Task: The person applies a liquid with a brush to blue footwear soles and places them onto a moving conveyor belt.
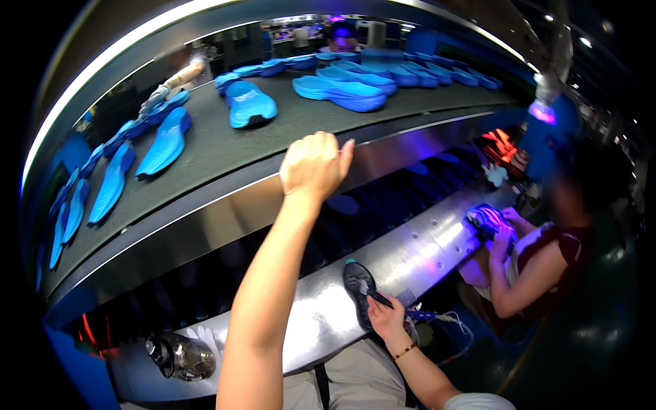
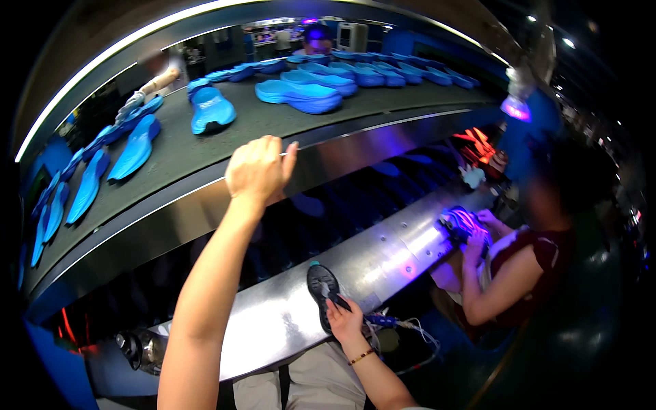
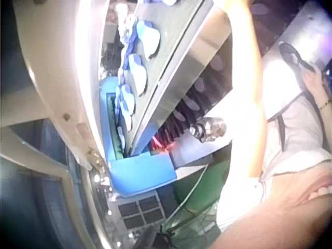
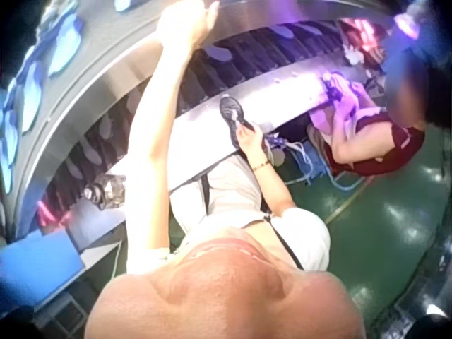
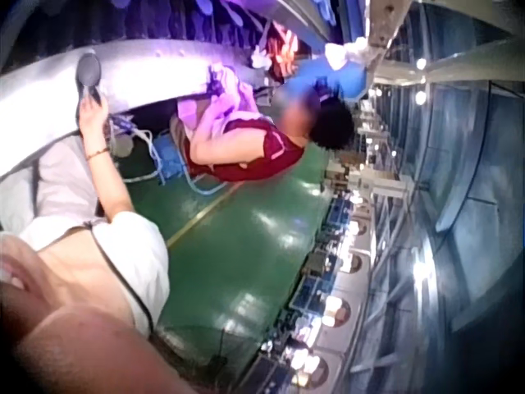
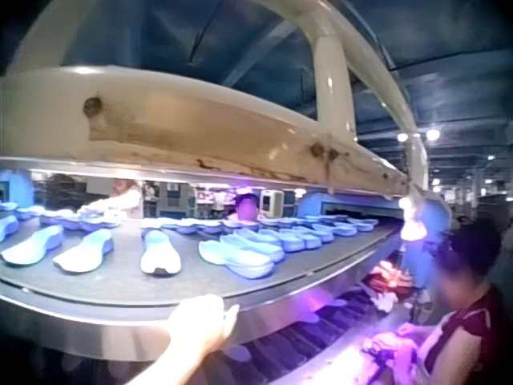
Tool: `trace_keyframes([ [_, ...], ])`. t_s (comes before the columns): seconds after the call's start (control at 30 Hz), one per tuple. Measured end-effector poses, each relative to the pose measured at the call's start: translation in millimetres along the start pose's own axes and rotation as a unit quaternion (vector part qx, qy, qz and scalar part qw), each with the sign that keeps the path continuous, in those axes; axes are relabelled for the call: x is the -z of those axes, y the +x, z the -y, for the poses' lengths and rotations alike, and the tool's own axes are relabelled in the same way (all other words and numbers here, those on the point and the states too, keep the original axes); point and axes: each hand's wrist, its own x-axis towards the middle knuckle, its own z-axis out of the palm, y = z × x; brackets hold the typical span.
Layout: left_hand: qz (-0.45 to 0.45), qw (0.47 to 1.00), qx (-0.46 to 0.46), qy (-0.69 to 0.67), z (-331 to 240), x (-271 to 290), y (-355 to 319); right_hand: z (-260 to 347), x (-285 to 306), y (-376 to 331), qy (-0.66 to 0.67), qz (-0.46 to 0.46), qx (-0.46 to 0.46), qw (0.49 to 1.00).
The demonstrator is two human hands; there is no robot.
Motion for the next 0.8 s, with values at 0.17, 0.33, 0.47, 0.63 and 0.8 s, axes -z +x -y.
trace_keyframes([
  [0.17,-0.026,0.999,-0.011,0.024,1.7,-1.5,1.0,-10.9,3.6,15.3,-0.067,-0.058,0.005,0.996],
  [0.33,-0.032,0.999,-0.006,0.029,-0.6,1.1,2.4,-8.4,7.1,9.1,-0.066,-0.056,-0.058,0.995],
  [0.47,-0.036,0.999,-0.02,0.023,-0.4,-5.4,2.2,-10.6,9.7,8.8,0.006,-0.049,-0.098,0.994],
  [0.63,-0.013,0.999,-0.022,0.045,2.9,-3.5,-0.4,-20.2,12.5,8.2,0.089,-0.083,-0.099,0.988],
  [0.8,-0.018,0.999,-0.017,0.042,4.3,-5.4,1.8,-24.1,6.6,1.7,0.079,-0.09,-0.087,0.989],
])
